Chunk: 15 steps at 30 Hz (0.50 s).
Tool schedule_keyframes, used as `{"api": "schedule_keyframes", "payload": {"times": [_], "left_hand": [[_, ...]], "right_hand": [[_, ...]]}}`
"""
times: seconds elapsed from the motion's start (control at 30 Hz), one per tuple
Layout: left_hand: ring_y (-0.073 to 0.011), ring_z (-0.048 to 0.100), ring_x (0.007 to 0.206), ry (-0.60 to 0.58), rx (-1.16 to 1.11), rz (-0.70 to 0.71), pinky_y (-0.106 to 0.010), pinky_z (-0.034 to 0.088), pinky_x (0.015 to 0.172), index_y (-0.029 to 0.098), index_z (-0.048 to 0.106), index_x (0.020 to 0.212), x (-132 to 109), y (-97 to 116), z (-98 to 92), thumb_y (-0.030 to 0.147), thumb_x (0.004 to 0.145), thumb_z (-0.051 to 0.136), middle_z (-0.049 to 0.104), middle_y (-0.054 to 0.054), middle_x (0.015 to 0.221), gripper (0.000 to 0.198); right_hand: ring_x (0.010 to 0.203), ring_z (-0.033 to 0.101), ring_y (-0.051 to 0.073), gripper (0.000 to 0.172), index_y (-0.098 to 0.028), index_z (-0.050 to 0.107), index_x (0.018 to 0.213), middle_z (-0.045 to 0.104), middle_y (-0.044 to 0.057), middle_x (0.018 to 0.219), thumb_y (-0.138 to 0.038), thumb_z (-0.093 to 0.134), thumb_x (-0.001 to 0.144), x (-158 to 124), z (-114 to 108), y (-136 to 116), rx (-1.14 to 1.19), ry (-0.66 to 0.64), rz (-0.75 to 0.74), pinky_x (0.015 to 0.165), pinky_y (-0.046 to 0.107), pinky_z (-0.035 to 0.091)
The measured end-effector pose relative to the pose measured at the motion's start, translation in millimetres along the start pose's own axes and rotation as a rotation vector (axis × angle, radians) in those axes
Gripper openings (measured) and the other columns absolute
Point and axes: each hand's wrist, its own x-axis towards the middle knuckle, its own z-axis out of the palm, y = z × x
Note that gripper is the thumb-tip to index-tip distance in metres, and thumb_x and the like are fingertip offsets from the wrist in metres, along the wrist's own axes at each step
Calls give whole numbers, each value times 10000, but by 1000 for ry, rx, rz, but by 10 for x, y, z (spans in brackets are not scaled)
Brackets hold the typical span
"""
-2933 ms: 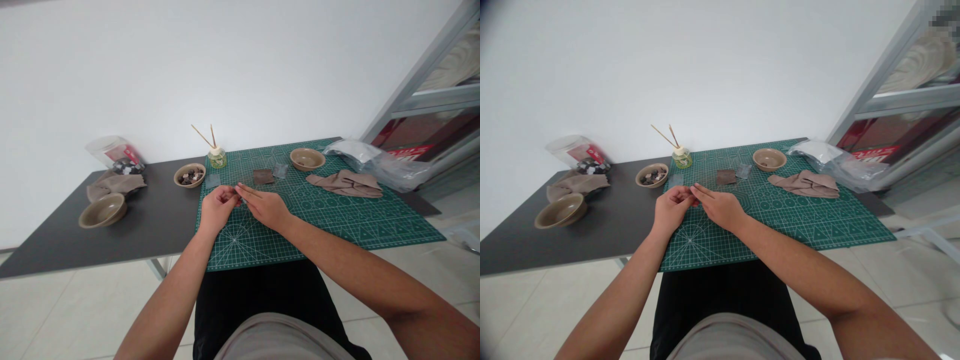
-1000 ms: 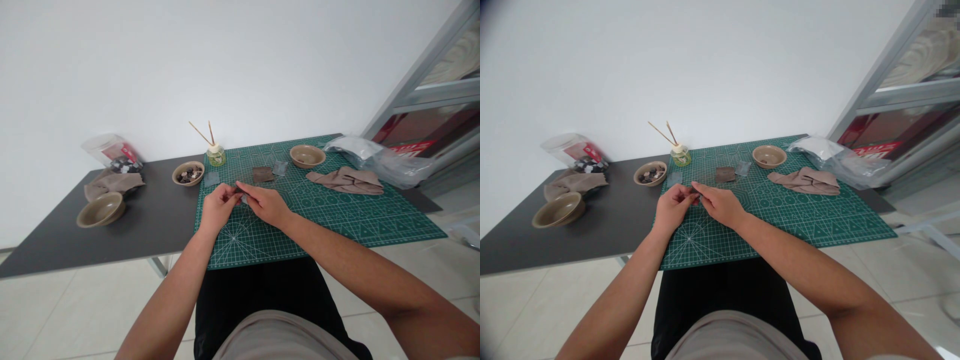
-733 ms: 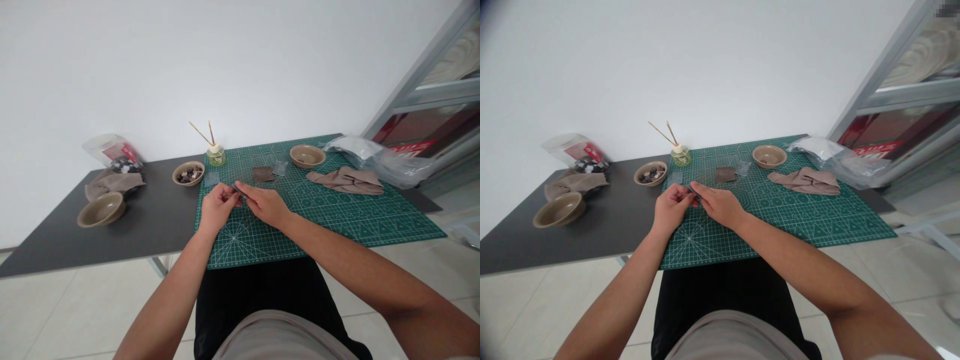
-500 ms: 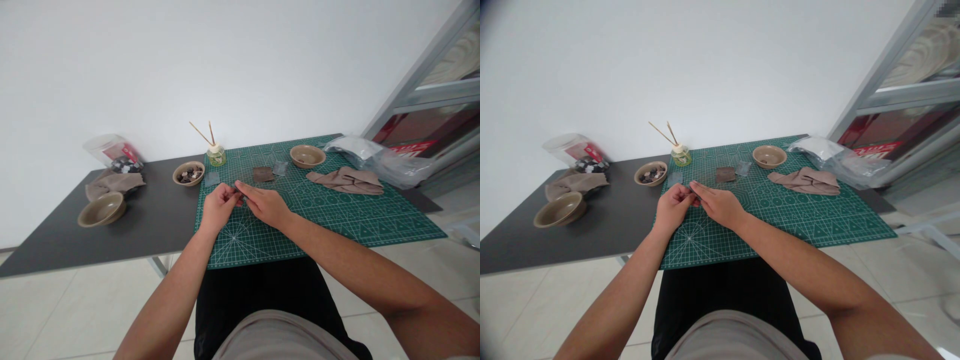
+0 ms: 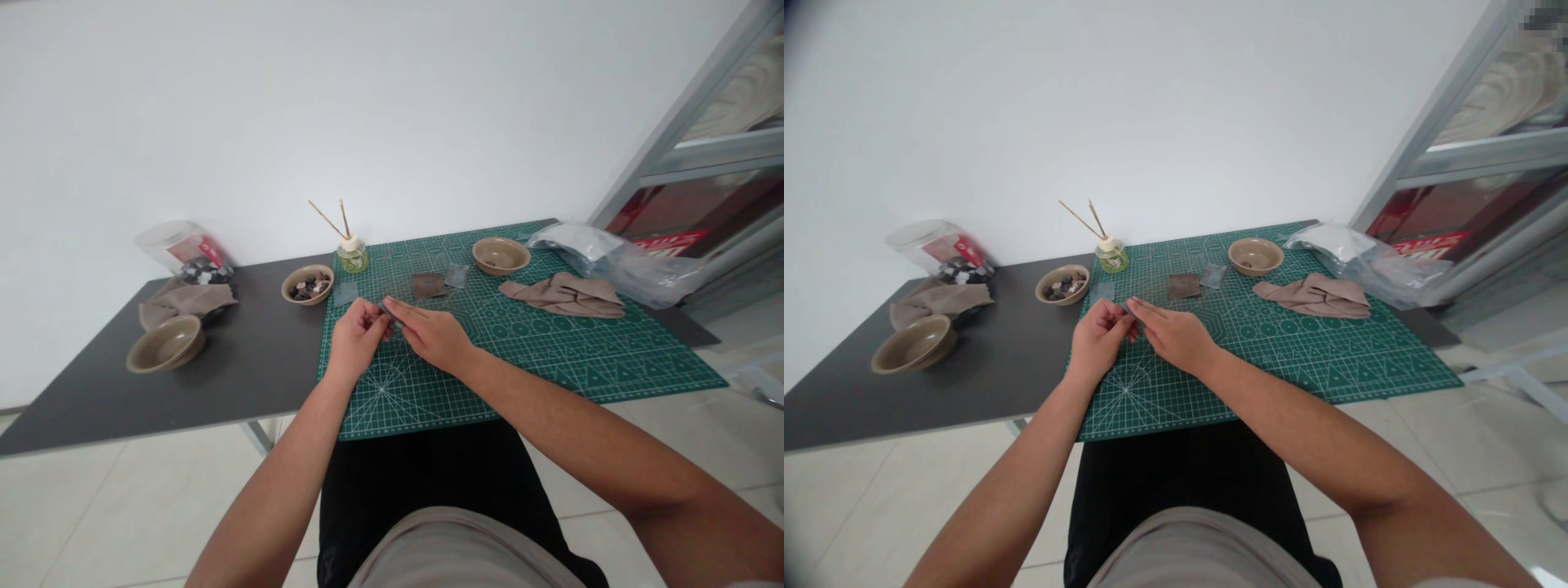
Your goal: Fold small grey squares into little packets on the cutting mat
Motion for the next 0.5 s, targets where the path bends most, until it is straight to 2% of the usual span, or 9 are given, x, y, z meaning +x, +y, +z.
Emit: {"api": "schedule_keyframes", "payload": {"times": [0.1,0.2,0.33,0.5], "left_hand": [[-119,576,511,96,-86,-6,-241,428,481,225,530,863,8,3,6,360,826,647,641,38,642,182],[-122,599,569,146,-104,-12,-242,448,526,216,536,868,29,-9,9,354,791,680,652,24,695,215],[-117,583,588,97,4,-34,-240,446,579,205,567,829,49,-35,-5,304,754,698,596,46,640,181],[-100,525,570,75,142,2,-226,409,570,199,588,746,33,-43,-28,271,762,665,574,52,621,107]], "right_hand": [[1133,664,200,506,-190,501,1411,629,65,1340,-122,454,912,7,19,23,-22,1,108,955,350,557],[1164,647,191,489,-173,511,1400,617,69,1354,-123,440,919,11,22,34,-17,41,118,970,335,548],[1258,578,173,509,-191,495,1417,542,52,1431,-108,419,921,10,-6,8,-14,58,45,1014,322,520],[1212,616,196,533,-220,484,1429,498,54,1464,-94,431,914,9,-4,-21,-51,-21,-9,991,359,541]]}}
